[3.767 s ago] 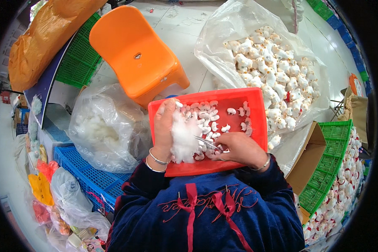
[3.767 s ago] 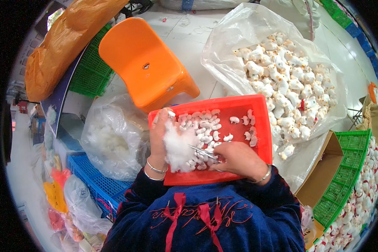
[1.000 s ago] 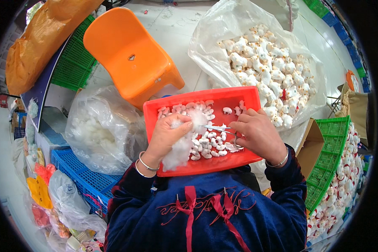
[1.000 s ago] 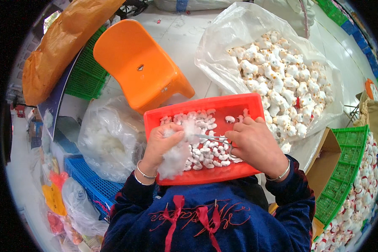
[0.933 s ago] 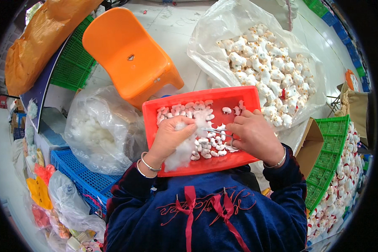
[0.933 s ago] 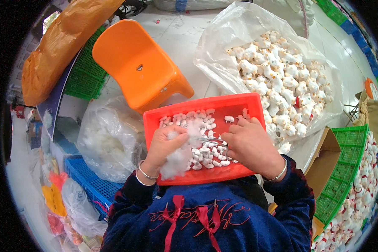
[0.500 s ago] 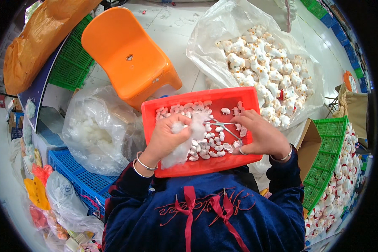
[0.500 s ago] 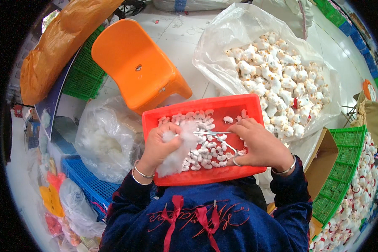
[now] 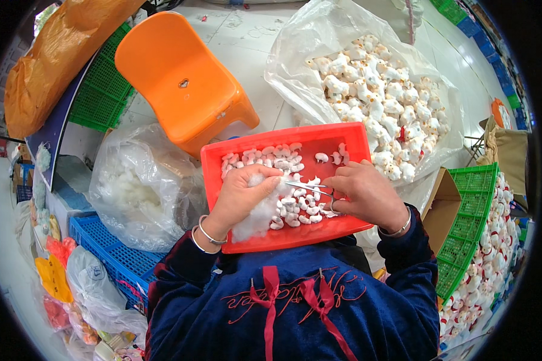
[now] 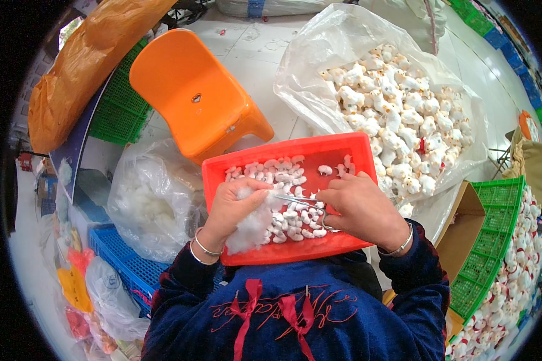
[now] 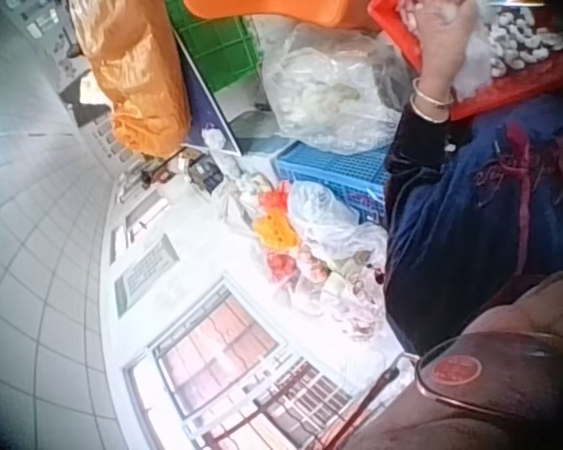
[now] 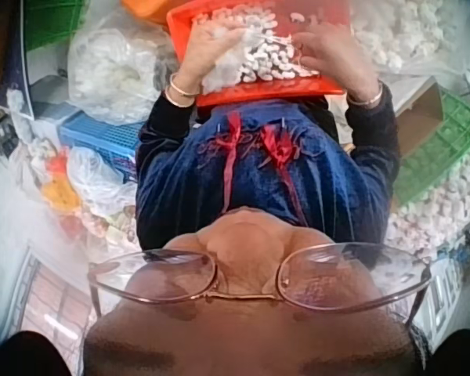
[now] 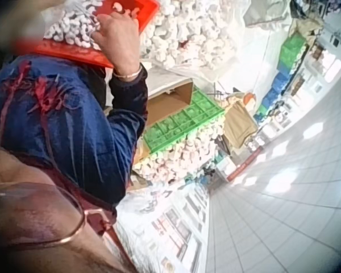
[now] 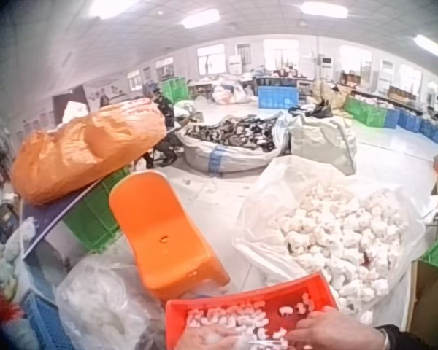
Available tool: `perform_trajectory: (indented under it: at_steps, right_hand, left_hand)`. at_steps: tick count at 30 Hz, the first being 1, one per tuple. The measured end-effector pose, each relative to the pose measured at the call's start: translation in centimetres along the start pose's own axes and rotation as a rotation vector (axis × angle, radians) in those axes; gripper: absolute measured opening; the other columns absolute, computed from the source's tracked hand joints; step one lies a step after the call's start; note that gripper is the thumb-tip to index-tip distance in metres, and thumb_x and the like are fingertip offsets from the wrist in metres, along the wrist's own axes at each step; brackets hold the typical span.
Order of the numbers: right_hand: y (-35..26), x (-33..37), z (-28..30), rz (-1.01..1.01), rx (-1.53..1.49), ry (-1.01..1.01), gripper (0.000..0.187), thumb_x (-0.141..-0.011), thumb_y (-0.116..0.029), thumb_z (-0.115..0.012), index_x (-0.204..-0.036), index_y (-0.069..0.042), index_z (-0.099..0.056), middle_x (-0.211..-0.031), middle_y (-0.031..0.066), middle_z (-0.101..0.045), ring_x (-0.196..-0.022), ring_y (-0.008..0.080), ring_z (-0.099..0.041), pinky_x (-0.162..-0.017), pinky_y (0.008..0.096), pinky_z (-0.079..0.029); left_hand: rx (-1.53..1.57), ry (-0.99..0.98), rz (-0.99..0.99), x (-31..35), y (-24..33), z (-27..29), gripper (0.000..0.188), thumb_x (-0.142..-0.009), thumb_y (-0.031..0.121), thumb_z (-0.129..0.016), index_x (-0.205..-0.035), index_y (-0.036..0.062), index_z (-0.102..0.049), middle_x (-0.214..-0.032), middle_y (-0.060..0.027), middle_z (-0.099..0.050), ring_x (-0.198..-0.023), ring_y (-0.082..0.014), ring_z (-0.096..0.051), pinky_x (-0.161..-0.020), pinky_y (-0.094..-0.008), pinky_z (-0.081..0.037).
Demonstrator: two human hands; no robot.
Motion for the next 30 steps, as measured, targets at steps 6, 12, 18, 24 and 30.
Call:
perform_trajectory:
  at_steps: [6, 12, 18, 24, 30]
  right_hand:
    - [0.7, 0.2, -0.7, 0.010, 0.004, 0.081, 0.045, -0.072, -0.017, -0.082, -0.114, -0.006, -0.070, -0.103, 0.0113, -0.065, -0.106, 0.0333, -0.060, -0.092, 0.0438, -0.048]
    - [-1.2, 0.5, 1.5, -0.004, 0.016, 0.210, 0.054, -0.068, -0.021, -0.086, -0.117, -0.006, -0.068, -0.111, 0.0126, -0.064, -0.111, 0.0340, -0.058, -0.096, 0.0438, -0.046]
    - [-0.5, 0.2, 0.4, -0.100, 0.099, 0.015, 0.037, -0.075, -0.021, -0.082, -0.109, -0.010, -0.072, -0.099, 0.0085, -0.066, -0.108, 0.0300, -0.061, -0.088, 0.0432, -0.045]
    - [-0.6, -0.4, -0.7, -0.054, 0.055, 0.002, 0.036, -0.075, -0.021, -0.080, -0.108, -0.011, -0.072, -0.096, 0.0077, -0.066, -0.106, 0.0287, -0.062, -0.089, 0.0435, -0.045]
    - [-1.0, 0.1, 0.9, -0.005, 0.025, 0.288, 0.044, -0.071, -0.014, -0.083, -0.113, -0.011, -0.070, -0.108, 0.0083, -0.065, -0.112, 0.0313, -0.057, -0.093, 0.0445, -0.045]
  left_hand:
    - [0.056, 0.031, 0.036, 0.0, -0.3, 0.3, 0.013, -0.095, 0.011, -0.072, -0.105, 0.0024, -0.072, -0.096, -0.0010, -0.072, -0.086, -0.0056, -0.064, -0.075, -0.0225, -0.052]
    - [-0.022, 0.132, -0.010, 0.3, 0.1, 0.6, 0.010, -0.096, 0.007, -0.069, -0.105, 0.0034, -0.071, -0.099, -0.0024, -0.073, -0.086, -0.0061, -0.065, -0.076, -0.0231, -0.052]
    - [0.152, 0.089, 0.033, 0.4, 0.1, 0.5, 0.014, -0.097, 0.010, -0.071, -0.109, 0.0029, -0.072, -0.097, 0.0000, -0.071, -0.087, -0.0051, -0.062, -0.077, -0.0220, -0.051]
    - [0.036, 0.067, -0.002, -0.1, -0.5, 0.3, 0.014, -0.098, 0.012, -0.072, -0.108, 0.0025, -0.072, -0.098, -0.0015, -0.072, -0.088, -0.0061, -0.063, -0.077, -0.0227, -0.052]
    - [0.336, 0.130, 0.061, -0.3, -2.2, 1.6, 0.014, -0.099, 0.012, -0.071, -0.110, 0.0034, -0.069, -0.098, -0.0025, -0.072, -0.085, -0.0079, -0.066, -0.074, -0.0251, -0.054]
Point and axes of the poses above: each hand's wrist, its own x-axis away from the middle knuckle, its own z-axis out of the back of the hand, y = z × x, the point moved 4 cm from there along -x, towards the middle knuckle
